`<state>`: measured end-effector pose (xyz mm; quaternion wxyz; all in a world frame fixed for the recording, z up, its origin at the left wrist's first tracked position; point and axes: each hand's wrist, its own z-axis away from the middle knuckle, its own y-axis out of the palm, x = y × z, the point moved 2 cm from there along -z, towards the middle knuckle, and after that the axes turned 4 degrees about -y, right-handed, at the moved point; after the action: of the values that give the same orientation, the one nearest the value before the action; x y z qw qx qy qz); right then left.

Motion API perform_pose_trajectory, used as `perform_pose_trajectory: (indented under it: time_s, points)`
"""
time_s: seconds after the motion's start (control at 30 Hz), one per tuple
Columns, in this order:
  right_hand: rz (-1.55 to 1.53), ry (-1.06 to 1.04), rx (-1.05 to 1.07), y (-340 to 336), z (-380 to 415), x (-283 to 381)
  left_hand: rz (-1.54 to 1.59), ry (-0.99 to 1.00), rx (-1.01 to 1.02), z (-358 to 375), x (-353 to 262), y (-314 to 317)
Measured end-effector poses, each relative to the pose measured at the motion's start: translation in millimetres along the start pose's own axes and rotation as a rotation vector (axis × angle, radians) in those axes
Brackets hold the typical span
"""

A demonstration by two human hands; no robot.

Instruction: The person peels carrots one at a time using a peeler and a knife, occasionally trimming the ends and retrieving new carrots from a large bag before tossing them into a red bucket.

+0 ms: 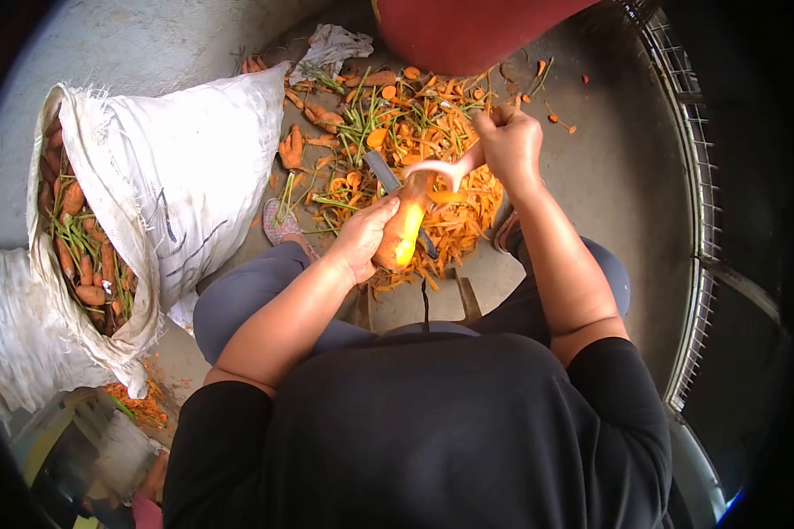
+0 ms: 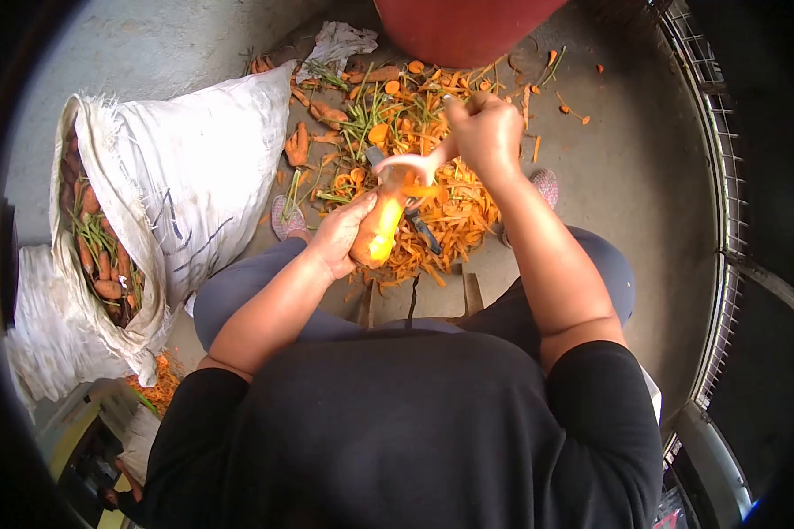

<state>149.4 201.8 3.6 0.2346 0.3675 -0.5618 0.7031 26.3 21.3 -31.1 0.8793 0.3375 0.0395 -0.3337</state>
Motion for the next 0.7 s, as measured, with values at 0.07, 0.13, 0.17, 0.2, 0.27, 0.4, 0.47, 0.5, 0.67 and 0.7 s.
perform_pose_trajectory:
  time_s: [0.07, 0.13, 0.17, 0.2, 0.27, 0.4, 0.47, 0.5, 0.67, 0.7]
  points:
    - [-0.008, -0.067, 0.084, 8, 23, 23, 0.021, 0.021, 0.064, 2, -2, 4]
    - [0.042, -0.182, 0.175, 19, 42, 27, 0.007, 0.032, 0.067, 0, -1, 3]
    - [0.035, -0.098, 0.15, 23, 39, 16, -0.018, 0.031, 0.039, -6, 2, -2]
    - [0.028, -0.015, 0.125, 24, 29, 5, -0.042, 0.03, 0.012, -9, 4, -5]
    - [-0.004, 0.143, 0.057, 12, 4, -5, 0.012, -0.001, -0.028, -1, 2, 2]
    - [0.029, -0.057, 0.15, 9, 27, 25, 0.089, -0.018, 0.022, 4, -6, 9]
    - [0.07, -0.146, 0.196, 18, 42, 28, 0.093, -0.027, 0.058, 3, -7, 9]
    - [0.051, -0.108, 0.157, 21, 38, 21, 0.073, -0.047, 0.047, 1, -4, 6]
    - [0.04, 0.05, -0.01, 14, 4, -6, 0.062, -0.084, -0.007, -3, 2, -4]
    - [-0.013, -0.006, 0.014, 14, 9, 0, 0.055, -0.114, -0.005, -2, 2, -6]
